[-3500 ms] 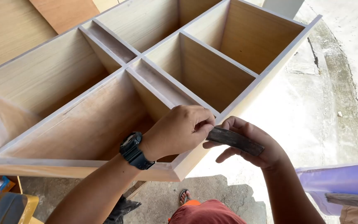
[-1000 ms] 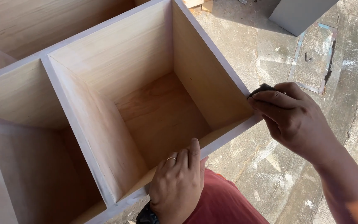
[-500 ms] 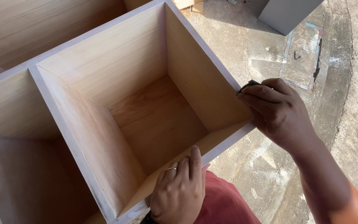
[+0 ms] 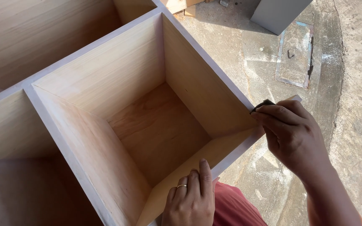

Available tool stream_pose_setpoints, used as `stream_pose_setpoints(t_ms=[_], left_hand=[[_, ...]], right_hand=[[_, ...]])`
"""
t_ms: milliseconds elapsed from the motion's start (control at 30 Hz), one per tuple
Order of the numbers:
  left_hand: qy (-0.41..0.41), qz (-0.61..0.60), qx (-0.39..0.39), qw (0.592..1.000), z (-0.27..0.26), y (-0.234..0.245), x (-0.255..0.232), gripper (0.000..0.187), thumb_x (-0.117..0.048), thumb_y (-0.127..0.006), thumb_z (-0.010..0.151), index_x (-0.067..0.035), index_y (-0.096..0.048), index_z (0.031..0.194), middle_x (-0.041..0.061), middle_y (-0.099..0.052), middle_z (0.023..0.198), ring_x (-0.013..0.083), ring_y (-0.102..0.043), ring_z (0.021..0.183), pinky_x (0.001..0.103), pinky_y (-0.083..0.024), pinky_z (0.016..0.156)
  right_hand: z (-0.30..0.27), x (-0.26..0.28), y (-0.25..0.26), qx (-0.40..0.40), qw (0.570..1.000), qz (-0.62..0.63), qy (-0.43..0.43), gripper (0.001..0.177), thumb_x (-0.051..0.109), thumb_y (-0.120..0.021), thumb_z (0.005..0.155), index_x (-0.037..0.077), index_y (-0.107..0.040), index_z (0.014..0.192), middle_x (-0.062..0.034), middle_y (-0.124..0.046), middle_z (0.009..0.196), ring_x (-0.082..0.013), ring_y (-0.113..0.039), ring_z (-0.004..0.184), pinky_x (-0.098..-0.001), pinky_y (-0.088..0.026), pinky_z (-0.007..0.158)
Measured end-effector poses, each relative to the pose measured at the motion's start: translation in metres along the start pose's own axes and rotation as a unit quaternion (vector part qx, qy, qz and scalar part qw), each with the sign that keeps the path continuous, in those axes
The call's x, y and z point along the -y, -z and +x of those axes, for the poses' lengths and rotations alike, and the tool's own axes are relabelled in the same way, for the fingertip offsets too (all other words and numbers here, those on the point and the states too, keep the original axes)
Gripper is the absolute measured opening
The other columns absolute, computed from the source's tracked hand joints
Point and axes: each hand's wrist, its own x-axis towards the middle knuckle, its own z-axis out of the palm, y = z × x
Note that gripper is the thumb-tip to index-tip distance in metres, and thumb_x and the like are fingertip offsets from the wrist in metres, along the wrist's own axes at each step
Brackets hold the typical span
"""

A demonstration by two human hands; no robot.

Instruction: Sanding the edges and corners of a wooden shelving unit using sandpaper to smooth the surfaces.

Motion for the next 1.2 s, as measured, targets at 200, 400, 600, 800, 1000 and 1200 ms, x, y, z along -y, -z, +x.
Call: stream_pose_setpoints(t_ms=[200,400,600,800,1000,1200], left_hand=[[0.013,-0.005,-0.011,1.000,0.003,0.003,0.000,0.026,-0.022,-0.051,0.114,-0.015,-0.073,0.126,-0.004,-0.065,0.088,0.0098,-0.059,0.069,0.028,-0.044,0.054],[0.012,-0.009,0.013,1.000,0.002,0.002,0.000,0.032,-0.034,-0.052,0.115,-0.015,-0.074,0.129,-0.003,-0.067,0.088,0.0111,-0.058,0.067,0.029,-0.045,0.057],[0.010,-0.027,0.028,0.999,-0.002,0.001,-0.001,0.031,-0.036,-0.057,0.114,-0.014,-0.074,0.129,-0.003,-0.067,0.086,0.0118,-0.060,0.068,0.029,-0.047,0.055],[-0.006,-0.007,0.043,0.999,0.000,0.007,0.001,0.036,-0.047,-0.058,0.115,-0.017,-0.070,0.130,-0.007,-0.062,0.086,0.0093,-0.058,0.068,0.027,-0.047,0.058],[-0.028,0.019,0.049,0.998,0.008,0.018,0.007,0.040,-0.050,-0.056,0.117,-0.016,-0.070,0.134,-0.007,-0.058,0.081,0.0087,-0.055,0.065,0.026,-0.048,0.062],[-0.106,-0.325,0.041,0.939,-0.005,0.047,0.037,0.042,-0.026,-0.070,0.113,0.002,-0.063,0.143,0.025,-0.063,0.148,0.0385,-0.068,0.130,0.049,-0.057,0.101]], right_hand=[[0.008,-0.001,-0.011,-0.005,1.000,0.024,-0.002,0.016,-0.003,-0.076,0.106,0.001,-0.081,0.121,-0.0101,-0.078,0.124,-0.0358,-0.065,0.103,-0.0437,-0.056,0.088],[0.014,-0.011,-0.025,-0.026,1.000,0.008,-0.006,0.022,-0.009,-0.075,0.105,0.003,-0.083,0.121,-0.0091,-0.080,0.122,-0.0361,-0.065,0.102,-0.0447,-0.056,0.089],[-0.004,0.002,-0.004,-0.016,1.000,0.002,-0.018,0.015,-0.001,-0.078,0.106,0.001,-0.083,0.120,-0.0099,-0.080,0.120,-0.0370,-0.066,0.101,-0.0437,-0.058,0.085],[0.010,-0.009,-0.014,-0.008,1.000,0.007,0.016,0.021,-0.010,-0.077,0.104,0.003,-0.082,0.120,-0.0085,-0.079,0.124,-0.0370,-0.063,0.103,-0.0454,-0.056,0.088],[0.005,0.004,-0.015,-0.046,0.998,-0.034,-0.012,0.015,-0.008,-0.079,0.110,0.004,-0.085,0.116,-0.0072,-0.080,0.118,-0.0330,-0.064,0.096,-0.0422,-0.055,0.087],[-0.004,0.026,-0.016,-0.005,0.991,-0.117,-0.068,0.006,0.007,-0.082,0.114,0.010,-0.088,0.112,-0.0017,-0.079,0.119,-0.0326,-0.059,0.100,-0.0399,-0.054,0.074]])
